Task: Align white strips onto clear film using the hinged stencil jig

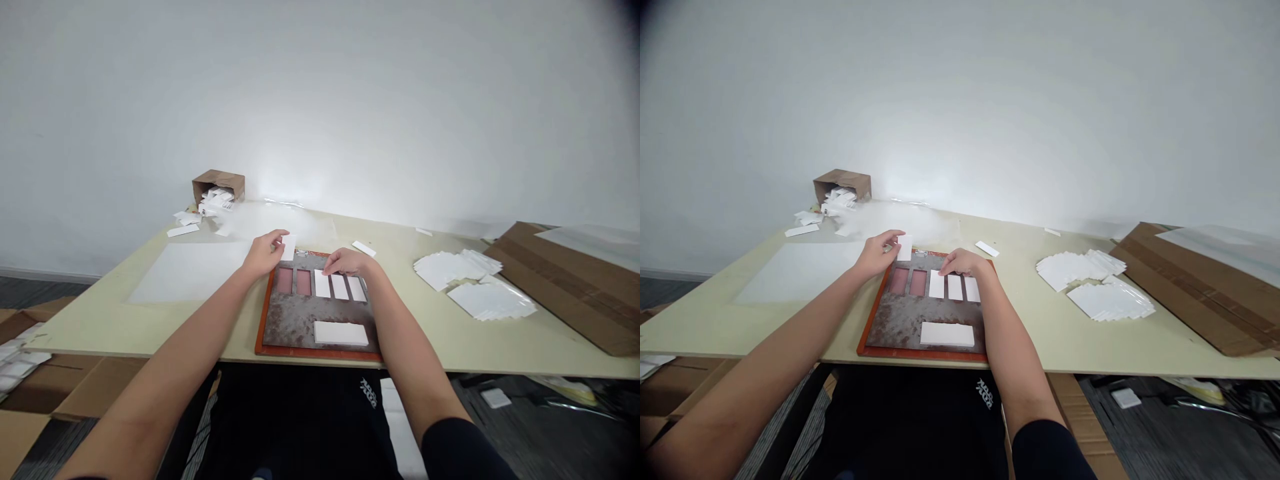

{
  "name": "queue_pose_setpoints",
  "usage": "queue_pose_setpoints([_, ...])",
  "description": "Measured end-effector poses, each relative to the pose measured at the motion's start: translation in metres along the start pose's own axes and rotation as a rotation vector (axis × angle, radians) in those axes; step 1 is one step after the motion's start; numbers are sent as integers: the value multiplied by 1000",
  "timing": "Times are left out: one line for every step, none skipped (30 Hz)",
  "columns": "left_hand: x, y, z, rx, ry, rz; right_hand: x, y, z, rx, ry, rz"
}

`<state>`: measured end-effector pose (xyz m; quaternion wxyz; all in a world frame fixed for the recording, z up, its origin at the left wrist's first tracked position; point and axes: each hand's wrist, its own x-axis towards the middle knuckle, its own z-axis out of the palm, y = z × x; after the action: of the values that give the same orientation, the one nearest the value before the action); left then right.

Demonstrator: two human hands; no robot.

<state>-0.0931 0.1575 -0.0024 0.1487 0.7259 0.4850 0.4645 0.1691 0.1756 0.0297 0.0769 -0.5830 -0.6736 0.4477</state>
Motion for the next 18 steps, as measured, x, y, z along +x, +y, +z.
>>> queue_pose_setpoints([0, 0, 0, 0, 1, 1, 0, 0, 0, 0, 2, 0])
queue_pose_setpoints([0, 0, 0, -1, 2, 2, 0, 0, 0, 1, 3, 1])
queue_pose_setpoints([0, 0, 1, -1, 3, 3, -1, -1, 0, 2, 3, 2])
queue_pose_setpoints([0, 0, 1, -1, 4, 4, -1, -1, 0, 2, 3, 4])
queue_pose_setpoints([0, 0, 1, -1, 5, 6, -1, -1, 1, 3, 4, 6])
queue_pose_setpoints([0, -1, 1, -1, 5, 7, -1, -1, 1, 3, 5, 9])
queue_pose_setpoints([0, -1, 1, -1, 5, 8, -2, -1, 0, 3, 6, 12])
queue_pose_setpoints([0, -1, 1, -1, 4, 9, -2, -1, 0, 3, 8, 15])
queue_pose_setpoints([0, -1, 1, -1, 3, 10, -2, -1, 0, 3, 8, 17])
queue_pose_setpoints([0, -1, 1, 0, 3, 11, -2, -1, 0, 2, 8, 18])
queue_pose_setpoints([0, -1, 1, 0, 2, 13, -2, -1, 0, 1, 8, 18])
queue_pose_setpoints([0, -1, 1, 0, 3, 14, -2, -1, 0, 0, 7, 16])
queue_pose_setpoints([0, -1, 1, 1, 4, 15, -2, -1, 0, -2, 7, 14])
queue_pose_setpoints([0, -1, 0, 1, 5, 16, -2, -1, 0, -3, 7, 12])
queue_pose_setpoints([0, -1, 1, 2, 5, 17, -2, -1, 0, -4, 6, 10])
queue_pose_setpoints([0, -1, 1, 2, 5, 18, -2, -1, 0, -4, 6, 7])
queue_pose_setpoints([0, -1, 1, 3, 5, 20, -2, -1, 0, -4, 5, 4])
queue_pose_setpoints([0, -2, 1, 3, 4, 21, -2, -1, 0, -3, 4, 2])
